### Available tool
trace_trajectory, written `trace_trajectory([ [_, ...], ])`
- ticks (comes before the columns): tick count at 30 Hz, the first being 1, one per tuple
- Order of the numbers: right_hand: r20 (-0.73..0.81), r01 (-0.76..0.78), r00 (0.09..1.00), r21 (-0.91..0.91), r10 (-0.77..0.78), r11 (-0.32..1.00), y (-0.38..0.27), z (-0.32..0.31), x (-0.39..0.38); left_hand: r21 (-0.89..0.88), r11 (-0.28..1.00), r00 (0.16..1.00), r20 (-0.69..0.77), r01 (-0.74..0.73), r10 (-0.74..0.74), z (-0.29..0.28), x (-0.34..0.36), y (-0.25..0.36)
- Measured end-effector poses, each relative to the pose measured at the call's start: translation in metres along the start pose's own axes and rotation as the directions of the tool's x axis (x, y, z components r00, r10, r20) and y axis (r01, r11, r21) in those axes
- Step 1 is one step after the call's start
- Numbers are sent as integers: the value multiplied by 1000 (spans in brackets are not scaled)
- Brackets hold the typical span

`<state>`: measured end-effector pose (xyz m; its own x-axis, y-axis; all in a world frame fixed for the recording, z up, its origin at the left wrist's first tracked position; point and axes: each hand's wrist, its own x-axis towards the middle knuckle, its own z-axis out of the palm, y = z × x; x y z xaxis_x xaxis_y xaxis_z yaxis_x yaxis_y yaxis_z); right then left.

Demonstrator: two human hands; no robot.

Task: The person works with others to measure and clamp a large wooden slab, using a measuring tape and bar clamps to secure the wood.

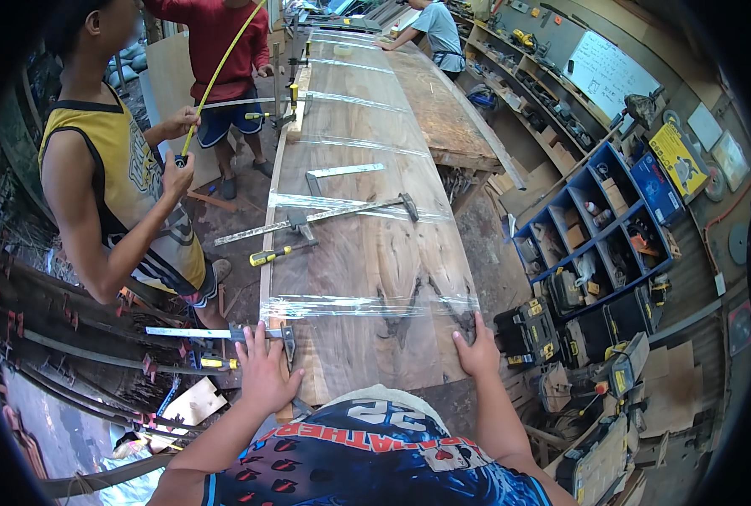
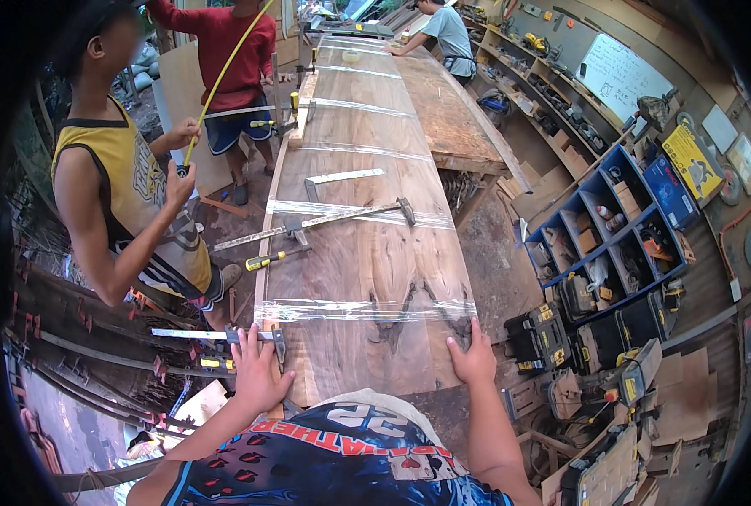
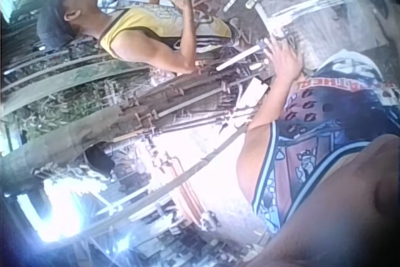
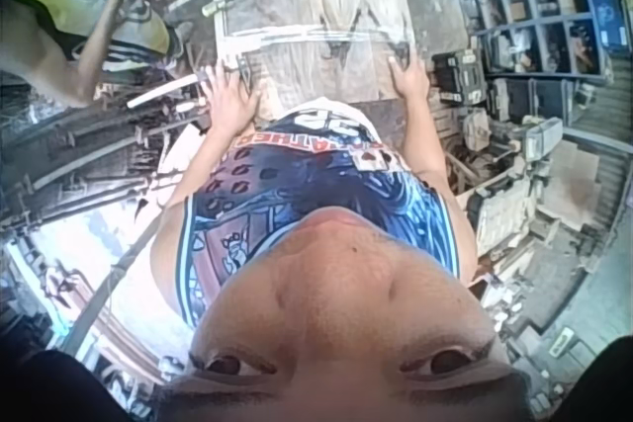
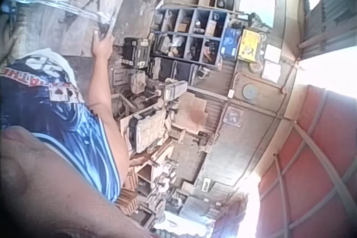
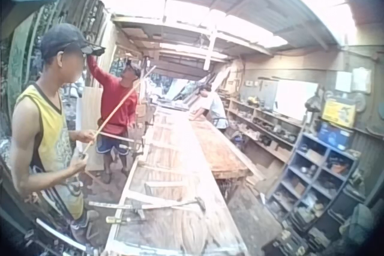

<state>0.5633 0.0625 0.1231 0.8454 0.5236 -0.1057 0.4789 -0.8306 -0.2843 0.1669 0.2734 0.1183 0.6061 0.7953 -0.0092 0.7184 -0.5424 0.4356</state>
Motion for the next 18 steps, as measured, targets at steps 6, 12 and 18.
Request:
trace_trajectory([
  [6, -6, 8, 1000, -1, -8, 1000, -1, -1, 0, -12, 1000, 1000, -12, -8, 8, 1, 0, -1],
  [12, -1, 8, 1000, -7, -8, 1000, -2, -2, -1, 6, 1000, 1000, 9, 2, -2, -3, 0, 2],
  [18, 0, 4, 1000, -12, -4, 1000, -1, 0, 0, 7, 1000, 1000, 7, 3, -3, -3, 0, 2],
])
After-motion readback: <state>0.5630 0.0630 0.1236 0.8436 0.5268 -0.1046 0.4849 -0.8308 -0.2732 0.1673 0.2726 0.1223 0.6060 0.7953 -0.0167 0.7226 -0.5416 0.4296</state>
